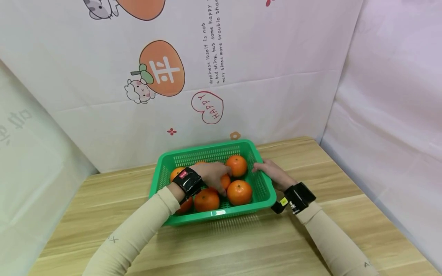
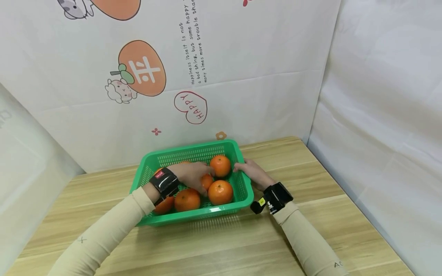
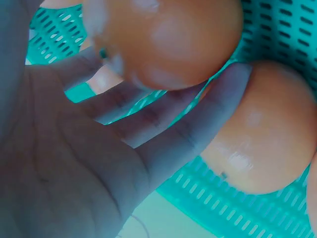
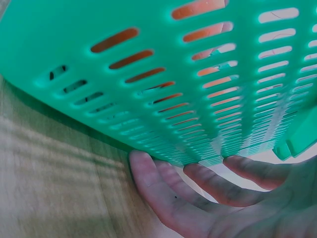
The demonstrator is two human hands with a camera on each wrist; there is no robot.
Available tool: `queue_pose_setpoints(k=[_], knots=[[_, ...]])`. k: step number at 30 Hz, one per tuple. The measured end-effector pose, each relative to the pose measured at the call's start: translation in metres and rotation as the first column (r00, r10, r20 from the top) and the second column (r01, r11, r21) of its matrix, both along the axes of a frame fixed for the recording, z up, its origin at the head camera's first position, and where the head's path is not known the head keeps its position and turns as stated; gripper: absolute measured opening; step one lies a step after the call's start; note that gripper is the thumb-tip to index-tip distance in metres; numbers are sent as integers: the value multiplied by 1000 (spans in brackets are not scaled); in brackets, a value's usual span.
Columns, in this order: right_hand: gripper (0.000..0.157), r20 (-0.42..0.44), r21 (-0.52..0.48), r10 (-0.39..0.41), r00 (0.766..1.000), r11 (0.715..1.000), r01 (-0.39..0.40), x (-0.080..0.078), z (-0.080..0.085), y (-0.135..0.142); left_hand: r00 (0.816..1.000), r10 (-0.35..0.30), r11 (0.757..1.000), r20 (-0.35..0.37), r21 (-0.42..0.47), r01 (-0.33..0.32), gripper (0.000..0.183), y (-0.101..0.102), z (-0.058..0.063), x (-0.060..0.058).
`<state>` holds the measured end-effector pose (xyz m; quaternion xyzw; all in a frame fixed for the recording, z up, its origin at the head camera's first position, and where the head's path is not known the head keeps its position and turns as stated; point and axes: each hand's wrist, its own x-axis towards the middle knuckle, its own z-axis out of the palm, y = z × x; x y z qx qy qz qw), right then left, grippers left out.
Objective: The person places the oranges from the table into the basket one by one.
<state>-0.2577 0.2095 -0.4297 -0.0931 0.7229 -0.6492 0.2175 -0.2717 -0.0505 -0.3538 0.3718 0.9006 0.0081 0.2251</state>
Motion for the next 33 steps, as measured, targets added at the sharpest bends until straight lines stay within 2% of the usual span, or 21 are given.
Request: queue_pose_setpoints(k=[4, 13, 21, 28, 33], knots=[[72, 3, -2, 0, 1000, 1000, 0, -2, -1, -3, 1000, 16, 1000, 0, 16, -16, 69, -4, 7, 1], [62, -7, 1, 13, 1000, 1000, -13, -7, -2, -3, 994, 104, 989, 32, 98, -107, 73, -18, 16, -1], [71, 7, 12, -8, 1000, 1000, 8, -8, -3, 5, 989, 131, 987, -75, 108, -123, 55, -30, 30, 0], [73, 54, 7, -13, 998, 1000, 12, -6, -3, 5, 978, 154, 966, -140, 231, -118, 44, -55, 40, 1], [79, -32, 93, -37, 999, 995, 40, -5, 5, 6, 960, 200, 950, -195, 277, -142, 42, -87, 44, 2]])
